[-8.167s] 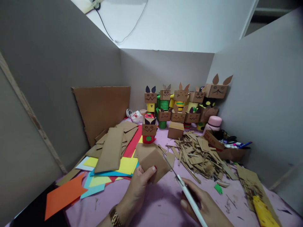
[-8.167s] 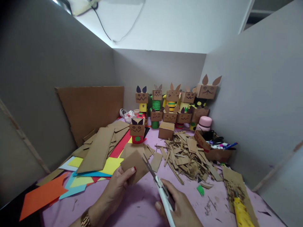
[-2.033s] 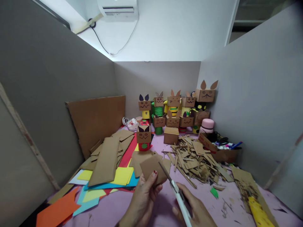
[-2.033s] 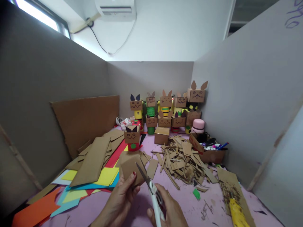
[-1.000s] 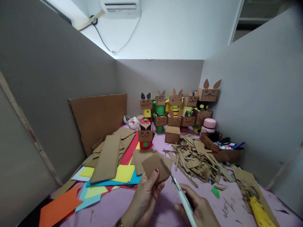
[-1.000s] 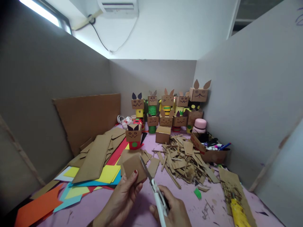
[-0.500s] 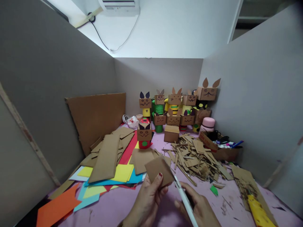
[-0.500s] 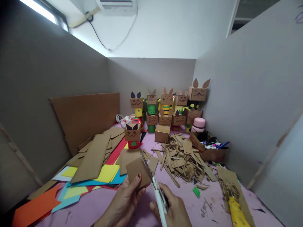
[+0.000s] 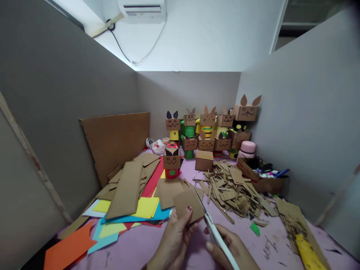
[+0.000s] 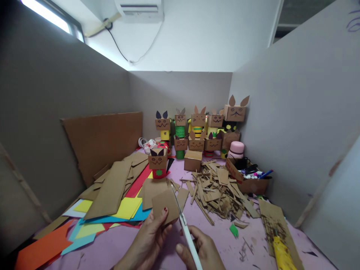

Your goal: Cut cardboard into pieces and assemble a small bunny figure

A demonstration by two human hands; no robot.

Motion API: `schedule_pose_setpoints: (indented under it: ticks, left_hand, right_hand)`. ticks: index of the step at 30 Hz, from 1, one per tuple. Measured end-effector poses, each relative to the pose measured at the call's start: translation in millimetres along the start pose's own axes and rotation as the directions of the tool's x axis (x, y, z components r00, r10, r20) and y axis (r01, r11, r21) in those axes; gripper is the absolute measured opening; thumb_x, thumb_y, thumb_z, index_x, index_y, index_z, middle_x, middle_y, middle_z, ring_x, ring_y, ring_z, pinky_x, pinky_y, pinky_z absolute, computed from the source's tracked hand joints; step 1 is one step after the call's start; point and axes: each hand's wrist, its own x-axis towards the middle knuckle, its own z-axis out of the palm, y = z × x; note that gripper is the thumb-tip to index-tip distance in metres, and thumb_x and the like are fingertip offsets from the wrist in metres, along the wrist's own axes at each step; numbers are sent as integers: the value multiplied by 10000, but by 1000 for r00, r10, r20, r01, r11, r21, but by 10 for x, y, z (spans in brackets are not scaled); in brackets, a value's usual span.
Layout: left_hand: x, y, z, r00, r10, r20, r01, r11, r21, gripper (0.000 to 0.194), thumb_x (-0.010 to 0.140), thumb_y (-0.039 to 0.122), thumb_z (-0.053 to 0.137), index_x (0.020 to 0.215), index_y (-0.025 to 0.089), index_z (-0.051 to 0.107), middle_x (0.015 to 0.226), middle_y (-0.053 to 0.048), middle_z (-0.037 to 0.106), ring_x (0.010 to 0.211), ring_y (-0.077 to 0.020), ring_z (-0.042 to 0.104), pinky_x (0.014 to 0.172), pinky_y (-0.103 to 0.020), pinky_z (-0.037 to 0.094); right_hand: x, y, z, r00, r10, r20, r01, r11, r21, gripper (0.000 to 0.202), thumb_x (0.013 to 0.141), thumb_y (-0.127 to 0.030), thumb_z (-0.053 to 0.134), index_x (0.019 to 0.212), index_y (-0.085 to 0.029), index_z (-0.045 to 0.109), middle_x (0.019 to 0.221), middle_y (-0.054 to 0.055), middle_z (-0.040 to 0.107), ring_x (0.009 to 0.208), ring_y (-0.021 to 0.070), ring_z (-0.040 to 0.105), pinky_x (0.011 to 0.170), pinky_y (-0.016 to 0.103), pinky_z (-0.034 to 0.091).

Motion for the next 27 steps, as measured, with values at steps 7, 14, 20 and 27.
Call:
schedule_pose_setpoints:
  ticks: [7, 14, 20, 27]
  left_hand:
    - [20, 27, -5, 999, 21, -36, -19, 998, 66, 455, 711, 206, 688, 1123, 220, 497, 895, -9, 648, 731, -99, 627, 546, -155, 504]
    - [64, 56, -72, 990, 140, 34, -144, 956, 255, 493, 750, 299, 631, 1204, 210, 460, 936, -34, 668, 804, -142, 618, 593, -200, 493]
    - [73, 66, -90, 996, 64, 66, -85, 914, 398, 526, 731, 313, 630, 1195, 148, 445, 984, -104, 671, 819, -186, 621, 580, -226, 466]
    - [13, 23, -39, 961, -78, 265, -42, 906, 421, 444, 680, 141, 575, 1116, 133, 489, 990, -105, 661, 829, -206, 606, 665, -279, 462]
  right_hand:
    - [-1, -30, -13, 997, 61, 48, -64, 996, 61, 543, 681, -646, 566, 917, -161, 501, 504, -100, 309, 436, 70, 264, 414, 210, 200]
    - [69, 163, 6, 996, 21, -90, -12, 995, 98, 540, 619, -635, 631, 851, -153, 557, 453, -111, 289, 393, 52, 248, 380, 192, 171]
    - [71, -4, -180, 950, 250, -189, -134, 869, 476, 533, 671, -569, 650, 1005, -190, 482, 449, -96, 466, 337, 70, 418, 340, 171, 323]
    - [84, -50, -276, 966, 101, -239, -1, 922, 386, 491, 640, -338, 764, 1043, -191, 526, 704, -20, 611, 616, 116, 562, 536, 190, 425]
